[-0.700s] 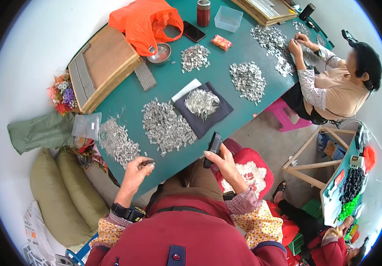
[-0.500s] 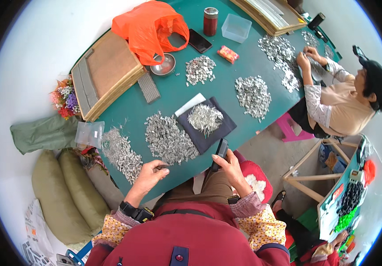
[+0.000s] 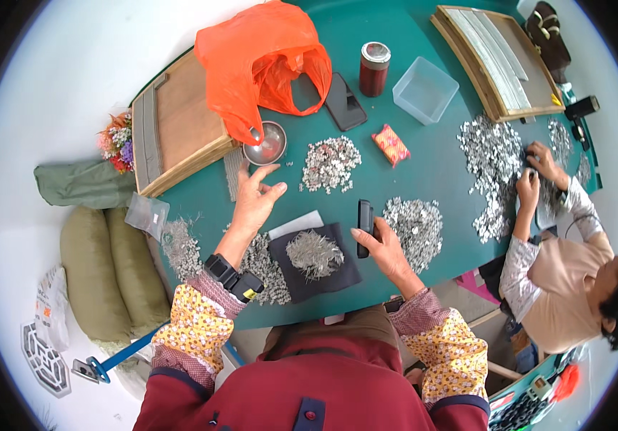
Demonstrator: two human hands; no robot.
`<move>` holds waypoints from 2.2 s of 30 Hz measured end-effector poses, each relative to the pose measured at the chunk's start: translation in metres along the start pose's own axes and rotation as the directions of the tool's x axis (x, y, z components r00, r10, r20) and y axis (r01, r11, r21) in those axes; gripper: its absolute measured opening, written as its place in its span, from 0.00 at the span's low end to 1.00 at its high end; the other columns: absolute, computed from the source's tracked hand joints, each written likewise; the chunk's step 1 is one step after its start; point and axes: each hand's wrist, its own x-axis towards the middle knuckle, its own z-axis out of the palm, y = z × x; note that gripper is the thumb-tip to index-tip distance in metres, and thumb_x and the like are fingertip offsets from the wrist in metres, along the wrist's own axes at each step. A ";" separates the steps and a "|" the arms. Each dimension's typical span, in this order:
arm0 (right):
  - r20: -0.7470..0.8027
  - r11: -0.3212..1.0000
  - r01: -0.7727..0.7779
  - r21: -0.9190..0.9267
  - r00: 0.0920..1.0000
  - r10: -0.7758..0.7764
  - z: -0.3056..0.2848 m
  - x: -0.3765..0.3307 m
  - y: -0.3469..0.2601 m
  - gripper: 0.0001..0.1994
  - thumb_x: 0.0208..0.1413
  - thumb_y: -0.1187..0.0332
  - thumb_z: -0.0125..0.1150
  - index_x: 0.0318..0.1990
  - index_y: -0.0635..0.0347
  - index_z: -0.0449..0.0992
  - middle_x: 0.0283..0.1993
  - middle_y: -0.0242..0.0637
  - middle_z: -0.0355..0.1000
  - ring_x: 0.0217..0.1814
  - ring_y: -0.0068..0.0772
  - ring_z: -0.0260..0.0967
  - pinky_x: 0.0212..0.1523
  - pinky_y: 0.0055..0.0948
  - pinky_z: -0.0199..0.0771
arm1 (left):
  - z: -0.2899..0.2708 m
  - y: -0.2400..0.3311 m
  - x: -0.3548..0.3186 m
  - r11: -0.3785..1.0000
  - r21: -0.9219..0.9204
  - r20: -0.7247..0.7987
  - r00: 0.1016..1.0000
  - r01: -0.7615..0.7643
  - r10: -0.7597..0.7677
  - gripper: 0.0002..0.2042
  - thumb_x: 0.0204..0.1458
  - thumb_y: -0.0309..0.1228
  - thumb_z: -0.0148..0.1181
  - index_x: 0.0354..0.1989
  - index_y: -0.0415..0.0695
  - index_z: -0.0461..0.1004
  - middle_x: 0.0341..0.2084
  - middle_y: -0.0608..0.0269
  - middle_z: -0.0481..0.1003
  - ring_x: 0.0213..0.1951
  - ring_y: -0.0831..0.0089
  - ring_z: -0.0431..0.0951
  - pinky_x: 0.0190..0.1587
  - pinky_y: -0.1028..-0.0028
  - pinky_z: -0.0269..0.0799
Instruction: Sorting various small metal components, possibly buckles or zip-fastener parts, into different groups on a work table.
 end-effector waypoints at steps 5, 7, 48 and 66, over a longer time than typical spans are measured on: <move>0.065 0.999 -0.035 -0.018 0.997 0.036 -0.018 0.041 -0.030 0.27 0.57 0.49 0.62 0.47 0.69 0.68 0.32 0.34 0.70 0.31 0.21 0.67 0.30 0.23 0.69 | 0.011 -0.010 0.008 0.987 0.158 -0.028 0.999 -0.029 0.034 0.21 0.48 0.24 0.66 0.54 0.49 0.75 0.70 0.45 0.42 0.41 0.76 0.72 0.43 0.77 0.75; 0.098 0.997 -0.032 -0.063 0.994 0.038 -0.011 0.056 -0.042 0.27 0.57 0.48 0.62 0.46 0.69 0.68 0.32 0.34 0.70 0.31 0.21 0.67 0.29 0.23 0.69 | 0.010 -0.016 0.018 0.987 0.141 -0.055 0.995 -0.079 0.087 0.23 0.47 0.24 0.67 0.54 0.49 0.75 0.71 0.48 0.42 0.45 0.73 0.71 0.42 0.76 0.74; 0.149 0.948 0.014 0.319 0.987 -0.065 0.081 0.277 -0.160 0.10 0.64 0.67 0.56 0.44 0.65 0.75 0.33 0.36 0.77 0.30 0.25 0.74 0.32 0.24 0.73 | -0.061 0.014 0.057 0.754 -0.655 -0.007 0.998 0.046 -0.067 0.11 0.51 0.15 0.61 0.43 0.33 0.75 0.41 0.59 0.70 0.38 0.78 0.72 0.45 0.79 0.68; 0.510 0.810 0.584 -0.048 0.712 -0.483 0.093 0.072 -0.212 0.08 0.58 0.73 0.60 0.42 0.68 0.75 0.35 0.36 0.74 0.37 0.23 0.71 0.40 0.27 0.73 | 0.003 0.118 -0.044 0.719 -0.607 0.634 0.752 0.339 0.181 0.25 0.48 0.25 0.70 0.55 0.33 0.69 0.47 0.59 0.75 0.51 0.71 0.75 0.53 0.69 0.72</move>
